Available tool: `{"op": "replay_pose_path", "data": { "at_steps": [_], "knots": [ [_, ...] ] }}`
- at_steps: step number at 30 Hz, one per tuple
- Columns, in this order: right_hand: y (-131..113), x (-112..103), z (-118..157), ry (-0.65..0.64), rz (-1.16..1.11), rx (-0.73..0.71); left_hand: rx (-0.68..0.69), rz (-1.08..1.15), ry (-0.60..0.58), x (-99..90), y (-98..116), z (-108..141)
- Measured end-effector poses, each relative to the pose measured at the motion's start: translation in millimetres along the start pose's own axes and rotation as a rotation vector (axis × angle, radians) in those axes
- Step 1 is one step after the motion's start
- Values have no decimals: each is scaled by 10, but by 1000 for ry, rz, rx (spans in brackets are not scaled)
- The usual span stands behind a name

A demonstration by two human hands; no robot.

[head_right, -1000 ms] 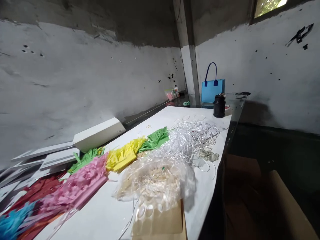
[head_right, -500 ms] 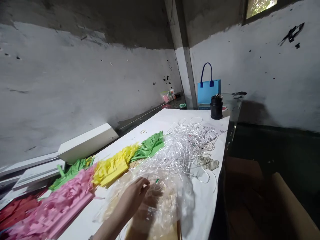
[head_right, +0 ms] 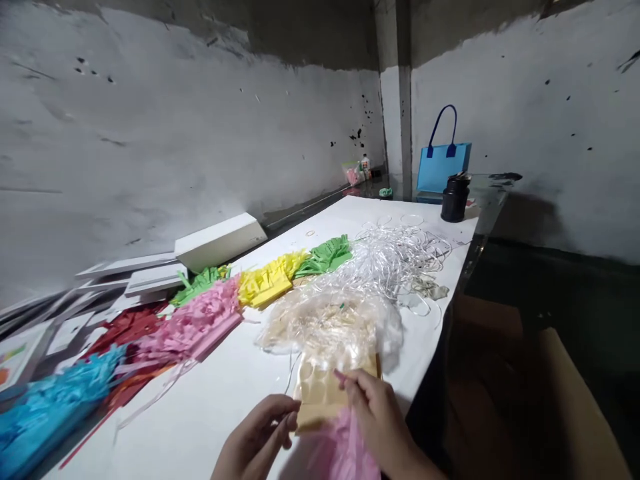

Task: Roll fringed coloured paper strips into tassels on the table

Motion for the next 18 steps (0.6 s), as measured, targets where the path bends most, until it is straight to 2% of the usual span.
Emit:
{"op": "replay_pose_path", "data": {
  "at_steps": [2,6,13,15,18],
  "knots": [
    [112,-77,-56,77,-95,49,17,-103,-35,22,-40,-4],
    [213,-162,-33,112,-164,52,80,-247,-157,188,-49,-92],
    [170,-135,51,79,-187,13,192,-402,-197,513,-46,-589],
    [155,-147,55,73,-179,8,218,-428,-174,514,-48,-712],
    [131,-205,153,67,-172,6,250,-444,-147,413,-12,-789]
  ]
}}
Point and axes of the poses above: each hand's wrist, its own z-axis away from the middle knuckle, its own x-axis out of the palm, y = z × x, the point moved 7 cm from there along -z, towards the middle knuckle
